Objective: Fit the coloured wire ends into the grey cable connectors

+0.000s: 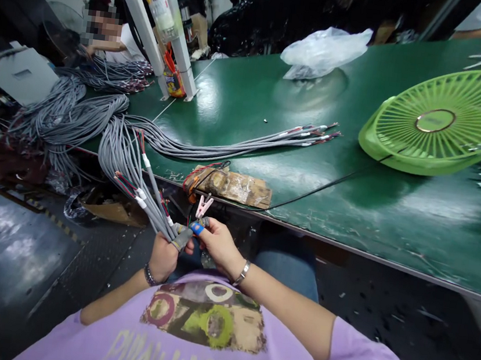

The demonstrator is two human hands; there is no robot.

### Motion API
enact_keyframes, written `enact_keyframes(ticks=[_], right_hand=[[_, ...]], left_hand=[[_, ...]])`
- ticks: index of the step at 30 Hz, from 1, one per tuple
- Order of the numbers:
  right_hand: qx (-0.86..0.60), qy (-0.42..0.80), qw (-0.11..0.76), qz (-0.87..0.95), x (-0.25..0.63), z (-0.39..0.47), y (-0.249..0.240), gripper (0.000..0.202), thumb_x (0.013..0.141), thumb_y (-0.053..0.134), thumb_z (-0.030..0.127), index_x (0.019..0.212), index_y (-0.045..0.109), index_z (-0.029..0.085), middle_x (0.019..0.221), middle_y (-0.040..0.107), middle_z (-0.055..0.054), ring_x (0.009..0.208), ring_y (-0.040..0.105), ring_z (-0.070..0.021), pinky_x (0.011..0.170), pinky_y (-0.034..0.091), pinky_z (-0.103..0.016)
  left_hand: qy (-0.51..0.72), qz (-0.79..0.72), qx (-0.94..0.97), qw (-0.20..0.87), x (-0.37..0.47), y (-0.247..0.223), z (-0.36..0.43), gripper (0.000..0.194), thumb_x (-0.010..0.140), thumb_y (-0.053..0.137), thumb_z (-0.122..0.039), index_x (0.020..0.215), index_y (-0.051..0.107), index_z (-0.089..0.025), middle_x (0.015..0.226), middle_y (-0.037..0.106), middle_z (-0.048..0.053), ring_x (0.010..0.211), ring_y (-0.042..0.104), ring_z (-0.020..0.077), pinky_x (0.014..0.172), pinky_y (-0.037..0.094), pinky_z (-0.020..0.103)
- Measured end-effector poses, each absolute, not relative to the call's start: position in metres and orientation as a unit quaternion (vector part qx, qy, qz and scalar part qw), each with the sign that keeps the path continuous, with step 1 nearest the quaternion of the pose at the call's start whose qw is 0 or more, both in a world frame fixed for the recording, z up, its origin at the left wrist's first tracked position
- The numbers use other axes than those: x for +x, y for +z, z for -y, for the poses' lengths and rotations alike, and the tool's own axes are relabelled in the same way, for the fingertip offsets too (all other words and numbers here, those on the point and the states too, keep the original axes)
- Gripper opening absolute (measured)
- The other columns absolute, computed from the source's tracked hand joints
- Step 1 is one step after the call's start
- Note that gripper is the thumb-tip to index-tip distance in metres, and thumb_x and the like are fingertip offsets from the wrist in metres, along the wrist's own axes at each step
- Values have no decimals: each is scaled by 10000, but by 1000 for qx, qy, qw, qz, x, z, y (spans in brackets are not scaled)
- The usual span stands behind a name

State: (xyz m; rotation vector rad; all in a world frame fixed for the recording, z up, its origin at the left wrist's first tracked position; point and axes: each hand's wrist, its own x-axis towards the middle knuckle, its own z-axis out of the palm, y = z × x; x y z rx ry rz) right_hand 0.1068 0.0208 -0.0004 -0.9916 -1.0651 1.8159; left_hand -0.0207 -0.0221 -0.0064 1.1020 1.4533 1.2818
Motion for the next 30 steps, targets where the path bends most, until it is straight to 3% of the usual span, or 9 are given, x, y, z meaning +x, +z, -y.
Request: enact_keyframes(ticks=[5,9,16,21,30], right_hand=[[-293,807,347,378,125,-26,-11,394,649,732,509,756,609,151,633,570,11,546,464,-83,545,372,-227],[-292,831,359,308,136,-34,-24,444,686,673,581,787,620,151,754,626,-39,582,515,-99,548,414,-234],[-270,842,362,296,121,-56,-21,478,748,595,615,858,649,153,794,648,-58,594,533,-101,567,442,-230],[-263,828,399,293,110,-63,-21,483,693,651,620,826,664,156,746,645,-45,587,520,-105,543,423,-224],[-276,854,398,190,105,-65,-12,384,742,661,531,866,669,168,740,662,-36,560,541,-106,558,445,-243]], left_hand=[[527,-564,428,471,-24,1,24,329,751,654,-423,568,591,-156,506,591,-4,443,530,102,450,452,219],[526,-554,406,502,-26,13,26,312,713,686,-430,596,596,-155,486,573,-14,424,508,95,430,431,212],[484,-509,412,580,-27,20,13,291,667,727,-394,588,586,-153,464,564,-15,393,484,92,408,395,215],[465,-505,420,594,-24,17,3,306,681,717,-395,574,567,-150,446,549,-20,380,480,88,402,376,211],[479,-494,392,611,-27,6,-1,256,672,719,-372,623,602,-149,444,560,-12,376,489,95,379,355,205]])
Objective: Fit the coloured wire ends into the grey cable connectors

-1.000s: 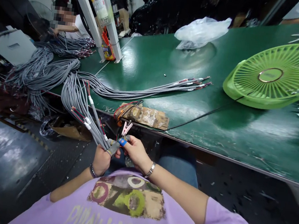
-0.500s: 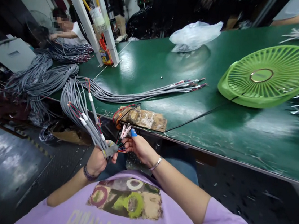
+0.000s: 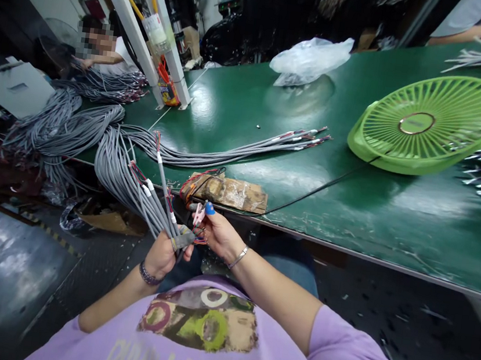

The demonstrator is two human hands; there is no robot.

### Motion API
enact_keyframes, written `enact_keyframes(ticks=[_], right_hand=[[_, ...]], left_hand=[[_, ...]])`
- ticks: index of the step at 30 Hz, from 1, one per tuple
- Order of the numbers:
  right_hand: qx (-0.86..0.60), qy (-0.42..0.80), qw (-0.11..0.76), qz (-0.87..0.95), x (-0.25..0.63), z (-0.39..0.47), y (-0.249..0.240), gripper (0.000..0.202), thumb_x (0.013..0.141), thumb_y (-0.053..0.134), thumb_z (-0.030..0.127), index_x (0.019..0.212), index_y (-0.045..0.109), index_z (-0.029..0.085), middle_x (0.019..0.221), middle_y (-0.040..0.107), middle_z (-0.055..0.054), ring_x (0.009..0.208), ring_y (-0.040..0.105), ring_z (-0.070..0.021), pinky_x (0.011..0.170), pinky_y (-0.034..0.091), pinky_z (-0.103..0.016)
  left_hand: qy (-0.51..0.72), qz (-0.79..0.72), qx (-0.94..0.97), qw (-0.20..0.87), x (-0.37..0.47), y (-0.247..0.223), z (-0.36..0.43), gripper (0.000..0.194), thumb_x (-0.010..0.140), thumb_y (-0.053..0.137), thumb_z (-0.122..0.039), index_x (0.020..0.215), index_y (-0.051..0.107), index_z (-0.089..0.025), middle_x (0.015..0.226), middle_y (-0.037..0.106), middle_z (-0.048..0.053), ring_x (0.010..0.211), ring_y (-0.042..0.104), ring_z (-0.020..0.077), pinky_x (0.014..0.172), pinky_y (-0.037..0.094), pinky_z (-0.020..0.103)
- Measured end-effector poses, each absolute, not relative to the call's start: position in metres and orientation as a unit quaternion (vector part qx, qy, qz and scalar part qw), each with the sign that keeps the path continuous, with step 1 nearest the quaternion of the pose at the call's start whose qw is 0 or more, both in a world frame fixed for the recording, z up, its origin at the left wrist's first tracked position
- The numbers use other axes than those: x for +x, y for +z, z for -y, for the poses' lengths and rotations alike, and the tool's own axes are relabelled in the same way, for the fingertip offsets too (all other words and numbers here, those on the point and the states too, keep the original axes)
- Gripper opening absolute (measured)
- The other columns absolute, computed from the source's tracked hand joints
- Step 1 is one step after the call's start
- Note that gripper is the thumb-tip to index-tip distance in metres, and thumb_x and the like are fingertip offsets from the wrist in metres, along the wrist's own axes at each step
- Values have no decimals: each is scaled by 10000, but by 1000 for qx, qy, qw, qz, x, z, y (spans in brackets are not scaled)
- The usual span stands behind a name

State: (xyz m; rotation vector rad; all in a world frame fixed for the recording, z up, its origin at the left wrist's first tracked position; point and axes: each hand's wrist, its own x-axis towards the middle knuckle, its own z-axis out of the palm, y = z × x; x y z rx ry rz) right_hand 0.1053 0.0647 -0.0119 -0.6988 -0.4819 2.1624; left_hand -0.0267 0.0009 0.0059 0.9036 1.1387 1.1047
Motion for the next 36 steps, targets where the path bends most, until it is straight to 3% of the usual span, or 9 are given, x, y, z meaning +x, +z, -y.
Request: enact_keyframes(ticks=[8,17,25,32,36], right_hand=[[-260,853,424,158,100,-66,-16,342,723,706,480,824,681,154,648,646,-8,543,545,-97,541,451,-218],[-193,894,370,165,112,-61,-16,444,827,513,589,868,658,172,818,675,-56,618,574,-112,555,466,-230],[-200,861,426,195,113,-55,-12,223,766,684,374,842,659,166,708,641,-15,587,541,-95,532,434,-204],[-223,851,426,211,110,-55,-8,366,676,743,463,853,672,151,661,634,-20,559,556,-116,518,445,-234],[-215,847,427,233,109,-56,-6,361,685,730,488,784,655,148,631,612,-8,532,537,-108,502,436,-233]], left_hand=[[455,-514,397,609,-23,11,-2,313,671,718,-389,552,560,-145,434,553,-15,364,479,87,389,393,202],[479,-502,407,594,-24,16,10,277,689,723,-355,572,584,-144,450,570,-13,377,483,86,392,388,198],[523,-513,405,547,-16,17,16,273,727,702,-334,563,600,-141,472,580,-13,396,491,80,403,394,190],[529,-517,411,533,-12,12,10,274,746,688,-313,555,595,-140,472,578,-11,408,502,84,414,399,195],[535,-516,402,535,-12,11,9,256,738,692,-303,563,600,-140,470,577,-12,403,502,84,414,399,197]])
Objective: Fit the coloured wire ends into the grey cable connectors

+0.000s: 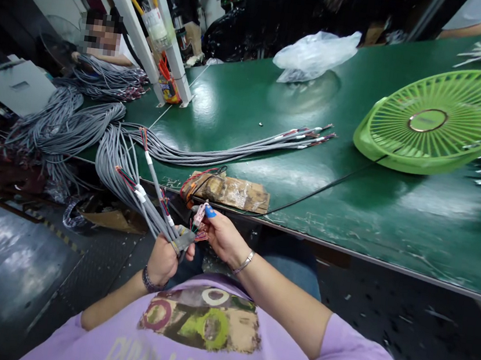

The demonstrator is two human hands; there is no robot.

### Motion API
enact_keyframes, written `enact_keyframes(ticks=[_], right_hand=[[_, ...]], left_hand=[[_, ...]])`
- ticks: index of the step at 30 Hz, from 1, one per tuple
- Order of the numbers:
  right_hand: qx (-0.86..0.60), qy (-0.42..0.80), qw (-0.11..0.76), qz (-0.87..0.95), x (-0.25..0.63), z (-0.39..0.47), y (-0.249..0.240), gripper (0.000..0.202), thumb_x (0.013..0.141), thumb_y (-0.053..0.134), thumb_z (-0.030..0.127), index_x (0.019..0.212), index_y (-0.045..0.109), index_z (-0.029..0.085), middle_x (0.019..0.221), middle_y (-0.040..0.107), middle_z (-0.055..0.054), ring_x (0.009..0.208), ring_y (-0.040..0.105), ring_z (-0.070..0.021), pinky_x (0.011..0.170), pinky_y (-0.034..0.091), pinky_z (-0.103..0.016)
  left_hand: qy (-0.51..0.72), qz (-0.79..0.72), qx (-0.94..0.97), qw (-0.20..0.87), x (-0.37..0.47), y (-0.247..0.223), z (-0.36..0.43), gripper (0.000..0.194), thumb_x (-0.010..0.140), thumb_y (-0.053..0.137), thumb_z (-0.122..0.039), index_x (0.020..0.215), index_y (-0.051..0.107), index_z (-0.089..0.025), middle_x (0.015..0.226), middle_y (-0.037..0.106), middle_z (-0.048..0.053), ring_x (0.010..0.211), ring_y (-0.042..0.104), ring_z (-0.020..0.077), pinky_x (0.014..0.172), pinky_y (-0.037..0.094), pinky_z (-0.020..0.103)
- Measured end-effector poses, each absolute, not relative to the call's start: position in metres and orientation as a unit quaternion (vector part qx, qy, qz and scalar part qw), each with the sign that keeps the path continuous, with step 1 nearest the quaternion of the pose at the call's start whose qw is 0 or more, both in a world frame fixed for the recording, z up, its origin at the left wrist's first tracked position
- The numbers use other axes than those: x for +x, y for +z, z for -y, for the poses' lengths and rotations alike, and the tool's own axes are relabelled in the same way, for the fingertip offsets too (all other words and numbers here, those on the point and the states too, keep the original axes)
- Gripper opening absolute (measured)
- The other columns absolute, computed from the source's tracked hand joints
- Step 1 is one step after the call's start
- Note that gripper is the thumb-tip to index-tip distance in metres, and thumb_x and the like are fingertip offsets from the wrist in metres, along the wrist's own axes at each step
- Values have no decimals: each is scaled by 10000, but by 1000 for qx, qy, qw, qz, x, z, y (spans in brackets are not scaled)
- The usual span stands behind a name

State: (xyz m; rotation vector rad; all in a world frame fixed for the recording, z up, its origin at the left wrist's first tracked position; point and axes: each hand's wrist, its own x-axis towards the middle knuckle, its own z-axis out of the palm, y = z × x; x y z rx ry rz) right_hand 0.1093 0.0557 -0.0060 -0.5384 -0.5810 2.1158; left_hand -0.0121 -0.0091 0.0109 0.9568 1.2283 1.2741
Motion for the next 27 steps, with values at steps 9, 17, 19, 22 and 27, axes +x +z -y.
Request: enact_keyframes(ticks=[9,17,19,22,27], right_hand=[[-268,852,419,161,109,-64,-1,293,729,715,431,782,667,147,640,640,-13,541,541,-99,497,419,-211],[-275,838,445,156,105,-63,-5,294,708,733,445,755,674,160,653,648,-3,561,559,-89,548,457,-199],[-271,845,433,155,106,-62,-6,325,741,683,496,765,665,172,683,657,-12,572,565,-94,546,460,-206],[-252,865,405,158,109,-60,-7,405,802,562,578,816,656,184,772,676,-40,601,579,-107,563,473,-228],[-229,874,392,174,113,-60,-9,351,839,557,500,858,656,164,823,680,-69,621,581,-115,576,476,-240]], left_hand=[[533,-518,396,539,-11,11,8,239,726,691,-299,565,611,-143,467,575,-14,398,497,84,405,404,197],[513,-537,396,540,-9,10,8,308,698,711,-358,520,584,-141,448,566,-10,387,488,83,405,408,197],[514,-534,399,540,-10,11,9,307,698,712,-364,526,586,-142,453,566,-11,392,489,84,408,410,198],[517,-529,402,539,-13,13,12,300,712,704,-366,545,592,-144,463,572,-10,394,486,82,406,398,196],[534,-521,393,538,-16,12,18,283,714,708,-361,569,594,-146,467,573,-14,401,491,84,409,399,196]])
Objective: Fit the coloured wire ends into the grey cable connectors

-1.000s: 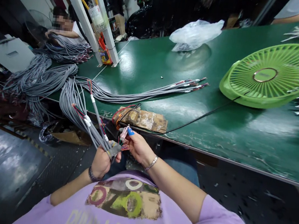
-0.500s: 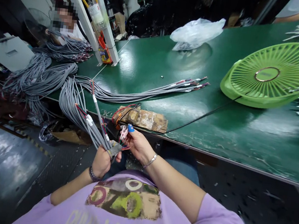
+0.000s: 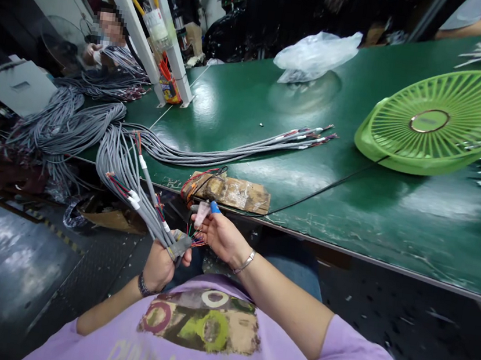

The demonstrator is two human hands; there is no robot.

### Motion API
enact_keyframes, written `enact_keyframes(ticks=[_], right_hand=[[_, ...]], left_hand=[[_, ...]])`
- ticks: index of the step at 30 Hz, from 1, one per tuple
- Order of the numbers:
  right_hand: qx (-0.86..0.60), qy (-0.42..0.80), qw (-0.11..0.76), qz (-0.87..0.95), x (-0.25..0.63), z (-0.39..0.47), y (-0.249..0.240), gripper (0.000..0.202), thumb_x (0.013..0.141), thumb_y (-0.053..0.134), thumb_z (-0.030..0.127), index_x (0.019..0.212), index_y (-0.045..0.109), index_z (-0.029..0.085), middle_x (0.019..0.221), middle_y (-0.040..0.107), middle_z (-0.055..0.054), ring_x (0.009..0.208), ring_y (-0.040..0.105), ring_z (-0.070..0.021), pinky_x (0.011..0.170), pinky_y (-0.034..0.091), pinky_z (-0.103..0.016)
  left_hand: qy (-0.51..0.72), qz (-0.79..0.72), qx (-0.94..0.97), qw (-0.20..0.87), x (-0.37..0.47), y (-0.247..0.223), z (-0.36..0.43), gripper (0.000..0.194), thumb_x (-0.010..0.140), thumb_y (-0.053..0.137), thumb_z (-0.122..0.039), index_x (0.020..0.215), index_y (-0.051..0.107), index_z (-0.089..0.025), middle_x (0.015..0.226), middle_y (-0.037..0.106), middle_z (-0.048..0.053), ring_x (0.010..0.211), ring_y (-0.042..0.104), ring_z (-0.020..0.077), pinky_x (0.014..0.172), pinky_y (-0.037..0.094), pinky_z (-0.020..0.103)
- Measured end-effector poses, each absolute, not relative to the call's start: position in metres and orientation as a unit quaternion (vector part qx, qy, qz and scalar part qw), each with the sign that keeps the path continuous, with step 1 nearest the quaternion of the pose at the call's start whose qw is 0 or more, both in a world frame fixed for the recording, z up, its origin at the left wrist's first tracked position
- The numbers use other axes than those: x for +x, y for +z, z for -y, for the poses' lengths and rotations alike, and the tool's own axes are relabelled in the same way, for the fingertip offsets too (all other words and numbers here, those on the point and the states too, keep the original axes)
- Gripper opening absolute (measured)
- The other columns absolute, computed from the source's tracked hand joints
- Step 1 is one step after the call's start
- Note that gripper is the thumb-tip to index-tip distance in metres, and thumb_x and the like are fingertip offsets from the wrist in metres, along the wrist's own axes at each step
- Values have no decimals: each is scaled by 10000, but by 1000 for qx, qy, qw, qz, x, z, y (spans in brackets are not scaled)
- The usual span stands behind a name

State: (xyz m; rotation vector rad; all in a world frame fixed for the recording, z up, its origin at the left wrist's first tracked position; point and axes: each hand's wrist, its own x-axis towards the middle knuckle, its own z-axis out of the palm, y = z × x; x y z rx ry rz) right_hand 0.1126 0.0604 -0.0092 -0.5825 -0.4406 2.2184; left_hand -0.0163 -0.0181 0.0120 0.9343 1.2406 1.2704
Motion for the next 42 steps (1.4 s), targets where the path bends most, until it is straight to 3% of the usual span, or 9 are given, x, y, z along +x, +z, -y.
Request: enact_keyframes(ticks=[4,10,18,28,35,42], right_hand=[[-253,848,426,188,114,-60,-9,222,788,664,364,847,677,151,741,668,-41,622,578,-112,549,461,-217],[-245,849,426,194,111,-61,-11,300,757,680,438,828,687,147,746,672,-42,594,559,-118,543,455,-253],[-248,848,437,168,105,-64,-10,274,704,741,410,777,684,152,708,669,-30,590,545,-114,565,421,-246],[-236,876,390,161,112,-60,-9,354,812,580,524,812,645,176,759,669,-49,614,571,-119,542,444,-230],[-255,838,413,250,115,-61,-6,268,734,709,410,765,640,154,670,622,-12,579,541,-95,548,447,-210],[-247,833,412,274,113,-60,-6,346,738,682,487,749,650,142,648,627,-24,562,534,-104,546,436,-236]], left_hand=[[556,-521,377,526,-14,10,17,247,719,703,-358,619,612,-151,482,580,-22,405,492,85,408,399,197],[576,-521,378,504,-8,11,12,244,739,680,-335,598,602,-152,491,587,-17,417,504,84,418,391,193],[554,-546,394,490,-8,7,10,278,736,670,-362,564,610,-153,470,586,-5,406,507,90,428,408,201],[551,-543,391,499,-14,1,19,277,733,687,-381,598,615,-150,479,591,-11,410,508,90,411,412,196],[571,-539,373,495,-13,6,20,272,708,702,-393,611,610,-156,499,599,-17,418,511,91,416,415,201],[567,-548,385,479,-9,8,12,302,722,682,-411,584,602,-154,489,604,-3,403,514,88,419,397,200]])
